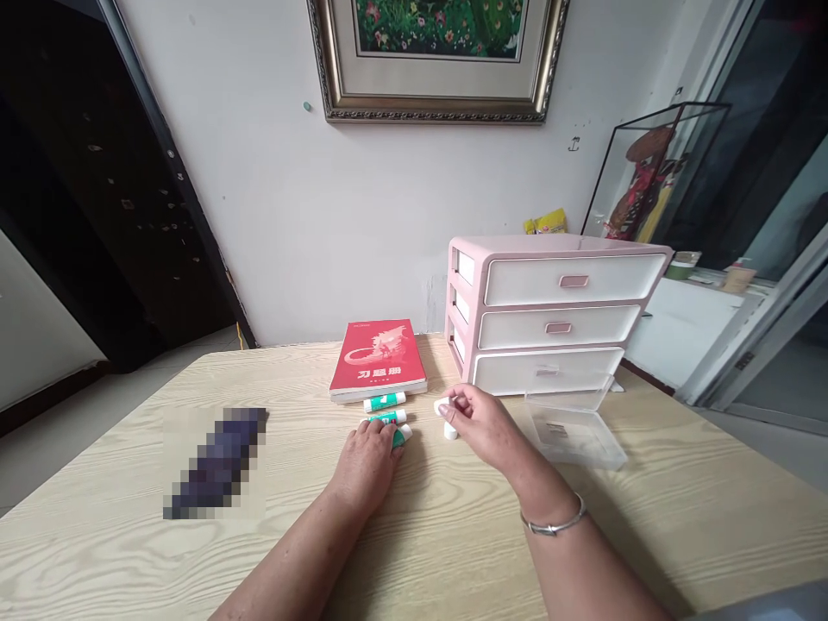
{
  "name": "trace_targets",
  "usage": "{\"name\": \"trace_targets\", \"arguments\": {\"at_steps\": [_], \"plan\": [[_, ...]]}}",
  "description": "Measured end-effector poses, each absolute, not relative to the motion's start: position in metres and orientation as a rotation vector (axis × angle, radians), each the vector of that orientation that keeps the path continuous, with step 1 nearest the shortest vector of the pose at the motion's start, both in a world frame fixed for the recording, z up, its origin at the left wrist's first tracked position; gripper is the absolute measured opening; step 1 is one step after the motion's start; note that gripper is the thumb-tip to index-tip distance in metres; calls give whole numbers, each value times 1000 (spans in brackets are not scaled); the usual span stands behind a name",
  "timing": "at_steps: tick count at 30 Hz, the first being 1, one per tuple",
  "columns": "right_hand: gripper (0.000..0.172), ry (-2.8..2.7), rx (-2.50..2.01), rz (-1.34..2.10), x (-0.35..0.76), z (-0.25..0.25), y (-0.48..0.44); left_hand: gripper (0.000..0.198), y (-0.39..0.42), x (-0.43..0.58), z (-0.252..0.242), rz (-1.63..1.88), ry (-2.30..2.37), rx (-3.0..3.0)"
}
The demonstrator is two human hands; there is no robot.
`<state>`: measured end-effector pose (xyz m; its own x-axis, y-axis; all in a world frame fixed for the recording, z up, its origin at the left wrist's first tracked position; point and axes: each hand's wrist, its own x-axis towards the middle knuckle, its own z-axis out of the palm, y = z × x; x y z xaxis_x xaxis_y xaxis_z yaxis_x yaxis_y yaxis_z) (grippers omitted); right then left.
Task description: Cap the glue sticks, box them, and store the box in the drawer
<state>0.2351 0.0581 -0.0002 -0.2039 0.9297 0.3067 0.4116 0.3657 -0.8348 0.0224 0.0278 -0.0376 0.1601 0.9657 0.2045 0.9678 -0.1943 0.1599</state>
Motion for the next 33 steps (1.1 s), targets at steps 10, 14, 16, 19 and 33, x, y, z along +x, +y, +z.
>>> {"name": "trace_targets", "arguments": {"at_steps": [10,14,16,19,33], "plan": [[25,-1840,-1018,819,209,-10,48,34,24,2,-33,-1378,-2003,-2750],[26,-1854,-998,793,209,-13,50,38,19,3,-28,-1448,-2005,-2919],[26,-1870,-984,771,209,-14,50,39,17,4,-28,-1385,-2029,-2964],[28,-1895,-961,766,210,-15,50,39,16,4,-29,-1338,-2029,-2962],[29,-1999,-877,767,210,-14,49,41,15,3,-22,-1331,-1957,-3005]]}}
